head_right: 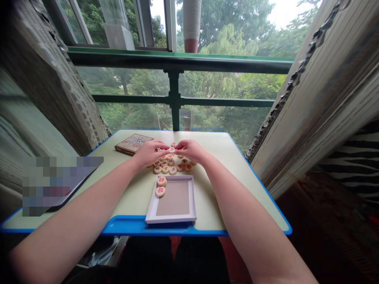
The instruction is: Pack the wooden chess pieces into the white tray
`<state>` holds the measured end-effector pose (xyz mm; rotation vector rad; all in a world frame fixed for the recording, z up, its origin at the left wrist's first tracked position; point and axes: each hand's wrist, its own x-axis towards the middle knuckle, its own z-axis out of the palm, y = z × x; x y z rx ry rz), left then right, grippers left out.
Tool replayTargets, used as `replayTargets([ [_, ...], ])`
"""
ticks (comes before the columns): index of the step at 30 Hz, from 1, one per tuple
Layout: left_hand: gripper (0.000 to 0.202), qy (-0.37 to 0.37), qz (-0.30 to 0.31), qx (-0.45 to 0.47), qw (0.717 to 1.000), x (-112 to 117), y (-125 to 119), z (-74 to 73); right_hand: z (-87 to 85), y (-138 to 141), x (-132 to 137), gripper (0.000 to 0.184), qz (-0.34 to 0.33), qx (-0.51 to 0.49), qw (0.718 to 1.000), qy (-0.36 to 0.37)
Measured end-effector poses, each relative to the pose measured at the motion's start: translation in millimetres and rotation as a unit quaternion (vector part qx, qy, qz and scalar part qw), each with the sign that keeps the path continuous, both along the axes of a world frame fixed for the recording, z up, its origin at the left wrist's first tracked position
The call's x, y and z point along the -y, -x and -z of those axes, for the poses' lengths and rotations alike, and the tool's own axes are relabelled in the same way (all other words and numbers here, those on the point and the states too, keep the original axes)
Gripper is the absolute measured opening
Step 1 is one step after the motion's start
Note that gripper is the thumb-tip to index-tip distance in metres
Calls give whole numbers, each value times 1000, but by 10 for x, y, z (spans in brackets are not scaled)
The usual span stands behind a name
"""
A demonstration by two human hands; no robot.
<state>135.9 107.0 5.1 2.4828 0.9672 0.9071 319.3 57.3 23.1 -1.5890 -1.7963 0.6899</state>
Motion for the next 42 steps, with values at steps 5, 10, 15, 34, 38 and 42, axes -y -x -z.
replayTargets([
  [5, 22, -23, -15, -68, 997, -4, -69, 117, 29, -40, -27, 15, -17, 141, 990, 1],
  [10, 25, -36, -60, -117, 991, 22, -152, 190, 47, -56, -34, 21, -5, 169, 985, 28],
  [15, 25, -34, -77, -141, 986, 56, -173, 158, 10, -83, -7, 24, 6, 167, 984, 54],
  [34, 41, -6, -177, -83, 981, -252, 61, 225, 118, -142, -84, 29, 93, 134, 985, 56],
  [38, 36, 20, -173, -103, 979, -267, 66, 251, 175, -76, -109, 28, 67, 202, 976, -37],
  [42, 34, -1, -177, -110, 978, -227, 29, 236, 239, 1, -153, 29, 55, 258, 962, -68],
])
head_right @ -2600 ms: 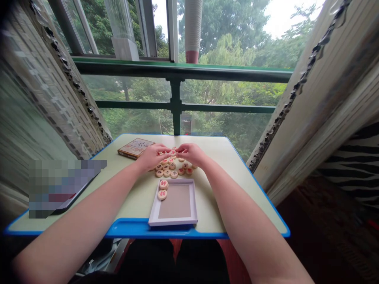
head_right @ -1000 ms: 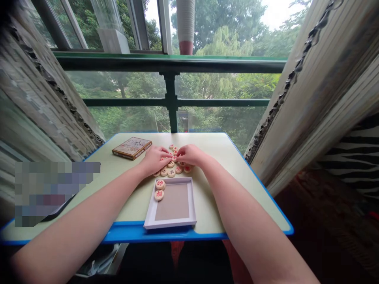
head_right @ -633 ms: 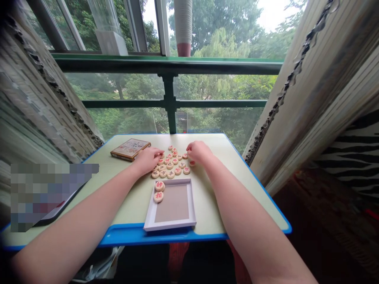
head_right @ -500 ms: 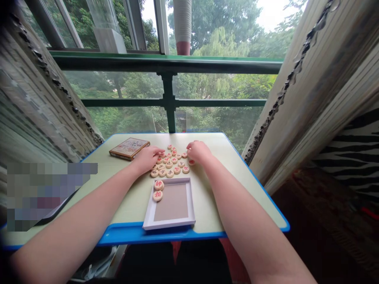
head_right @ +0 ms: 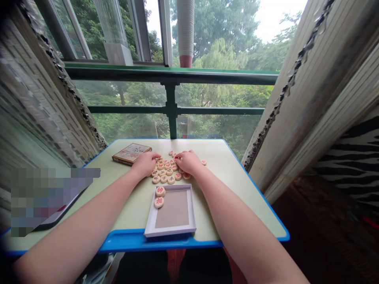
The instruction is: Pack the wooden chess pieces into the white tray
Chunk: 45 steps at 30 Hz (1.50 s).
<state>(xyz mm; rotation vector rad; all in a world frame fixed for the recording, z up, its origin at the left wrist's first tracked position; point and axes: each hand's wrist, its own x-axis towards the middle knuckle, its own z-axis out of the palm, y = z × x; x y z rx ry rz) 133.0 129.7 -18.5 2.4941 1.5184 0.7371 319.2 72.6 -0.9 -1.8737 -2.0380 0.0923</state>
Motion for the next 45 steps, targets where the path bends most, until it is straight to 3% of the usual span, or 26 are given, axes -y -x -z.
replayTargets([
  [6, 34, -46, 60, 4, 997, 40, -55, -25, 2, 53, -24, 27, 26, 12, 1000, -2],
  [10, 39, -73, 36, 26, 996, 49, -41, -51, 10, 66, -32, 27, 19, -13, 1000, 0],
  [13, 37, -79, 28, 30, 996, 70, -27, -76, 22, 70, -40, 29, 26, -39, 999, -1],
  [19, 26, -66, 88, 33, 993, 158, -64, -112, 14, 20, -43, 21, 28, -137, 990, -23],
  [25, 28, -85, 147, 76, 982, 178, -90, -123, -97, 56, 32, 31, 1, -331, 944, 2],
  [37, 22, -130, 161, 104, 973, 184, -61, -141, -141, 125, 84, 31, -35, -464, 884, 47],
  [42, 23, -138, 151, 130, 970, 214, -46, -182, -231, 101, 139, 25, -43, -458, 888, 27],
  [45, 24, -129, 152, 139, 970, 252, -51, -202, -263, 64, 161, 28, -80, -392, 916, 10],
])
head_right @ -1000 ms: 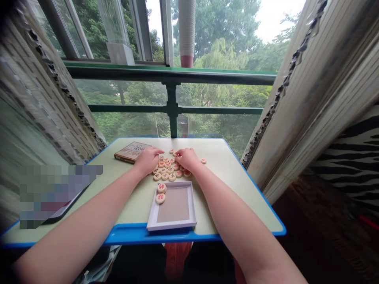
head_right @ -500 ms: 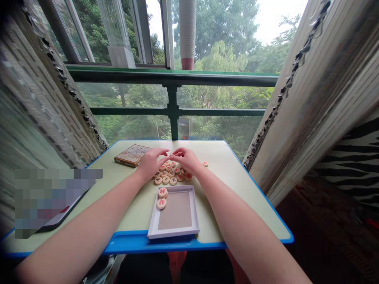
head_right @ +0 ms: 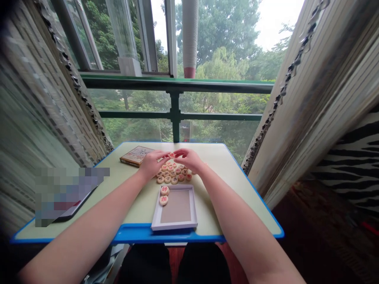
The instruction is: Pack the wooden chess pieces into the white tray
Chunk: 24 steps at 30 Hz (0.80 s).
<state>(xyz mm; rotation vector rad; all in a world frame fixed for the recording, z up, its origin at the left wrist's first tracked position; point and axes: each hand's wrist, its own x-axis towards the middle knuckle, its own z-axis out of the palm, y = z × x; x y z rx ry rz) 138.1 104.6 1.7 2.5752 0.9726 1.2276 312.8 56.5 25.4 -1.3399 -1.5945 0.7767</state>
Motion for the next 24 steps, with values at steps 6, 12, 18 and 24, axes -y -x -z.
replayTargets([
  [6, 27, 32, 20, 39, 999, 96, -15, -52, -128, -27, 54, 30, 3, 116, 992, -50],
  [12, 25, 100, 54, 40, 993, 215, 82, -211, -166, 32, 225, 26, 24, 138, 984, -108],
  [18, 22, 103, 79, 1, 991, 529, 256, -210, -8, 157, 575, 24, 25, 139, 986, -91],
  [24, 20, 95, 72, -9, 993, 904, 432, -78, 190, 308, 919, 17, 17, 143, 982, -120],
])
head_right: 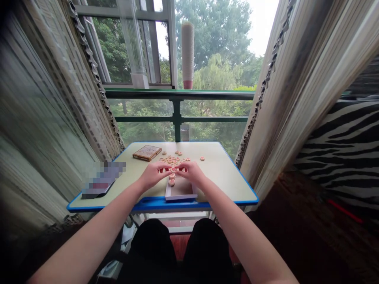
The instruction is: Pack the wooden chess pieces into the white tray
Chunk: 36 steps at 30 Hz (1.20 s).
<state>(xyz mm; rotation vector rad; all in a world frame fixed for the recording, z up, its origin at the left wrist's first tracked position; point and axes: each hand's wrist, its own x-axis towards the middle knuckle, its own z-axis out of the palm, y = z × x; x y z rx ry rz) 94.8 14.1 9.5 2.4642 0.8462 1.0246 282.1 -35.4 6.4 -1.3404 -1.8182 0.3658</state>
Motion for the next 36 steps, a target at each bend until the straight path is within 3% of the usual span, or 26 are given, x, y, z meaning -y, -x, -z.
replayTargets([
  [4, 22, -31, 1, 20, 999, 159, 67, 141, 83, 54, 122, 19, -3, 3, 999, -40],
  [10, 23, -28, -10, 26, 999, 225, 126, 282, 96, 83, 151, 17, -36, 50, 997, -37],
  [22, 12, -7, -1, -2, 1000, 236, 123, 258, 108, 86, 147, 12, -44, 126, 991, -29],
  [36, 15, 11, 8, -6, 1000, 221, 125, 282, 67, 98, 150, 22, -28, 158, 987, -10],
])
